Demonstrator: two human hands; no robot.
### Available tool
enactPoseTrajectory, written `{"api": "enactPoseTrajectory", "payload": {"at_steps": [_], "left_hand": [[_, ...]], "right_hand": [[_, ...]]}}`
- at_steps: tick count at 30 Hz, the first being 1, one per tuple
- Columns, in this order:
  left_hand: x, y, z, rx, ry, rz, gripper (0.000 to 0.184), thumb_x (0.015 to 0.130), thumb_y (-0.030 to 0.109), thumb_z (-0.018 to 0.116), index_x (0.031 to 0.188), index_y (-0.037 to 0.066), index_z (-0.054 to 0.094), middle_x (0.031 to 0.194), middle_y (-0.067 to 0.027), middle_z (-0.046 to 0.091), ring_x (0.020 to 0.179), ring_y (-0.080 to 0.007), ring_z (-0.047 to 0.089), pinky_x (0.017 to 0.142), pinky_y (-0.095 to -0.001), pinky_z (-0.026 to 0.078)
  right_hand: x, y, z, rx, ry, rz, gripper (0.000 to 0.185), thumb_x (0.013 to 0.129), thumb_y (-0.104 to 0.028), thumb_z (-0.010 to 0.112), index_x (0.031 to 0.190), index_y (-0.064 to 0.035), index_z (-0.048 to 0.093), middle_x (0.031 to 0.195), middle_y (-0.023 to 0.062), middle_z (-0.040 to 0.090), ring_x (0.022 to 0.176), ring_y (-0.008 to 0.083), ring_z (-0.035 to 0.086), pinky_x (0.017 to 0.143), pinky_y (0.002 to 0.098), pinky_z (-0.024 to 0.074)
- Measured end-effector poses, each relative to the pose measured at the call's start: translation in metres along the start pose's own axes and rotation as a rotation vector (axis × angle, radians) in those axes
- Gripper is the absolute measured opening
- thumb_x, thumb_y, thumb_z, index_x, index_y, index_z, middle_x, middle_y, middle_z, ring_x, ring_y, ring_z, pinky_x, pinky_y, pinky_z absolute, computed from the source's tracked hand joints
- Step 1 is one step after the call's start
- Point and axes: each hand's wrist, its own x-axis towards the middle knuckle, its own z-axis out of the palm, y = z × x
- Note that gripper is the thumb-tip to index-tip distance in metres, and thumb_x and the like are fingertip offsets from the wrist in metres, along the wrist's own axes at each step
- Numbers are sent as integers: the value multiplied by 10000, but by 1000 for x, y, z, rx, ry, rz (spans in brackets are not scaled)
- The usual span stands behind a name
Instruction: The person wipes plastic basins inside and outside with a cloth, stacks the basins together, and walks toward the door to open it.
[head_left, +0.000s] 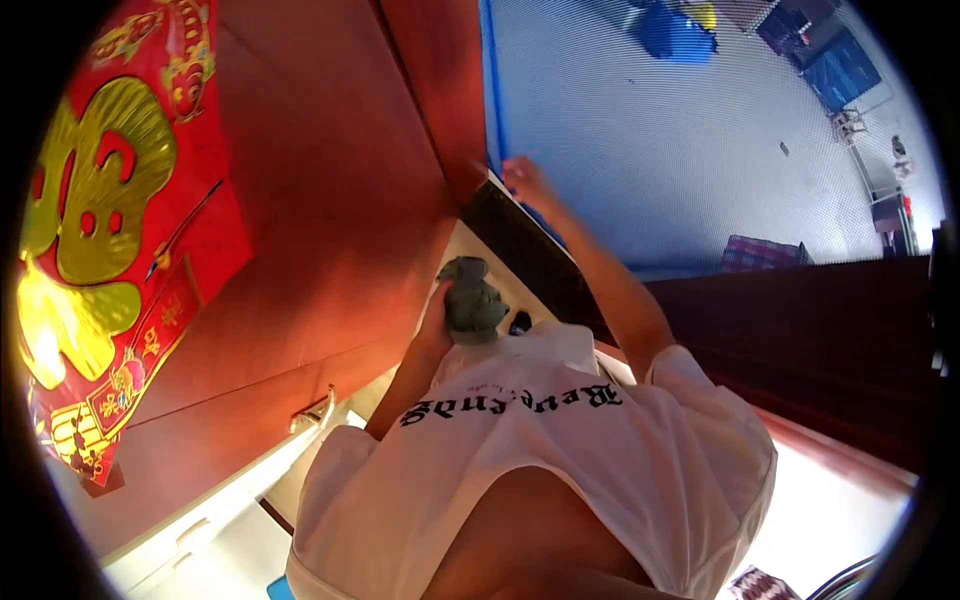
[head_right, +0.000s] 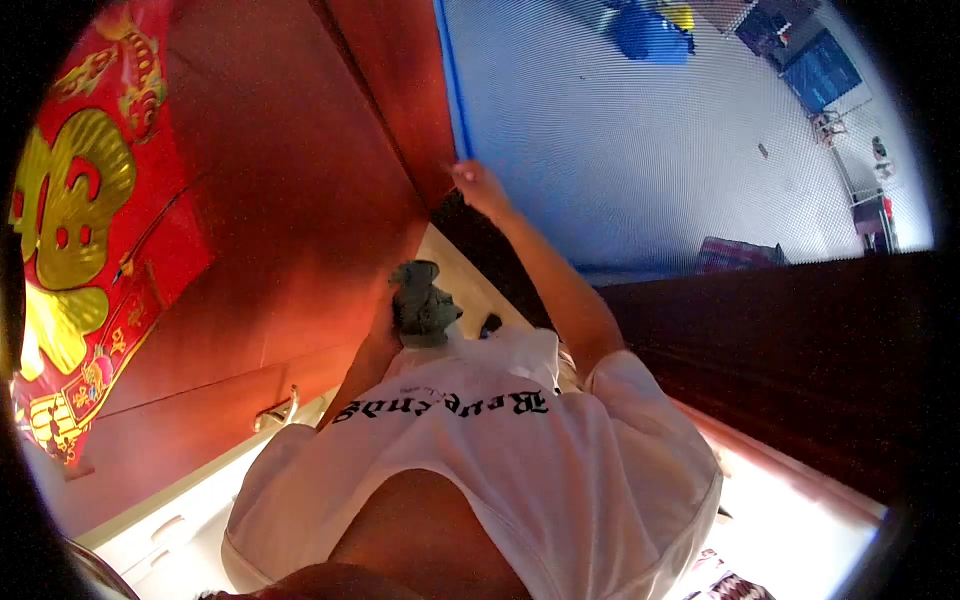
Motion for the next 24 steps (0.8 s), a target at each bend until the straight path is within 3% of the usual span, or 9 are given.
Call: {"api": "enactPoseTrajectory", "payload": {"at_steps": [2, 7, 9, 10, 11, 13, 17, 20, 24], "left_hand": [[26, 1, 47, 141, 320, 113, 491, 1041, 428, 462, 1335, 66, 613, 1190, -147, 706, 1077, -289, 694, 990, -448, 553], [109, 37, 54, 112, 271, 141, 502, 1044, 433, 447, 1344, 62, 606, 1202, -145, 704, 1071, -296, 693, 982, -457, 559], [145, 59, 54, 167, 268, 157, 502, 1048, 430, 439, 1339, 59, 612, 1205, -144, 704, 1049, -296, 700, 975, -453, 562], [169, 77, 67, 166, 263, 152, 502, 1048, 430, 439, 1339, 59, 612, 1205, -144, 704, 1049, -296, 700, 975, -453, 562], [192, 90, 81, 41, -124, 83, 489, 1048, 421, 442, 1317, 56, 624, 1193, -141, 708, 1035, -291, 703, 966, -448, 565], [226, 113, 88, -83, -528, 20, 477, 1048, 413, 446, 1296, 53, 637, 1181, -139, 712, 1021, -287, 706, 957, -442, 568], [291, 145, 57, -122, -216, -64, 433, 1037, 401, 481, 1226, 54, 660, 1131, -123, 724, 996, -270, 708, 922, -433, 572], [331, 166, 74, -114, -205, -75, 426, 1032, 404, 499, 1218, 59, 666, 1134, -108, 725, 992, -260, 710, 919, -429, 573], [385, 192, 115, 187, 167, 109, 418, 1039, 397, 487, 1220, 63, 662, 1135, -98, 720, 1002, -242, 703, 935, -411, 564]], "right_hand": [[57, -3, -16, 51, -12, -38, 393, 982, -305, 664, 1326, -130, 589, 1078, 37, 646, 991, 167, 626, 792, 379, 570], [203, -46, -46, -42, -2, -68, 505, 983, -252, 657, 1433, -77, 507, 1164, 160, 678, 849, 221, 678, 688, 368, 570], [256, -66, -65, -43, -28, -118, 566, 986, -244, 636, 1512, -156, 447, 1424, 127, 567, 1149, 233, 620, 880, 448, 569], [275, -83, -74, -47, -22, -116, 566, 986, -244, 636, 1512, -156, 447, 1424, 127, 567, 1149, 233, 620, 880, 448, 569], [289, -98, -83, -35, 31, -120, 591, 985, -217, 620, 1537, -169, 415, 1479, 120, 528, 1200, 242, 598, 912, 458, 560], [333, -109, -101, -35, 87, -139, 618, 985, -190, 603, 1563, -181, 383, 1534, 113, 488, 1251, 252, 577, 944, 469, 550], [389, -130, -144, 108, 81, -168, 627, 980, -158, 571, 1577, -197, 382, 1542, 101, 482, 1289, 235, 542, 986, 461, 531], [415, -165, -170, 201, 19, -108, 614, 981, -167, 572, 1572, -204, 410, 1496, 87, 513, 1302, 225, 533, 993, 470, 527], [514, -172, -199, -72, -182, -8, 626, 1001, -334, 616, 1576, -214, 401, 1417, 87, 534, 1238, 227, 530, 1003, 525, 525]]}}
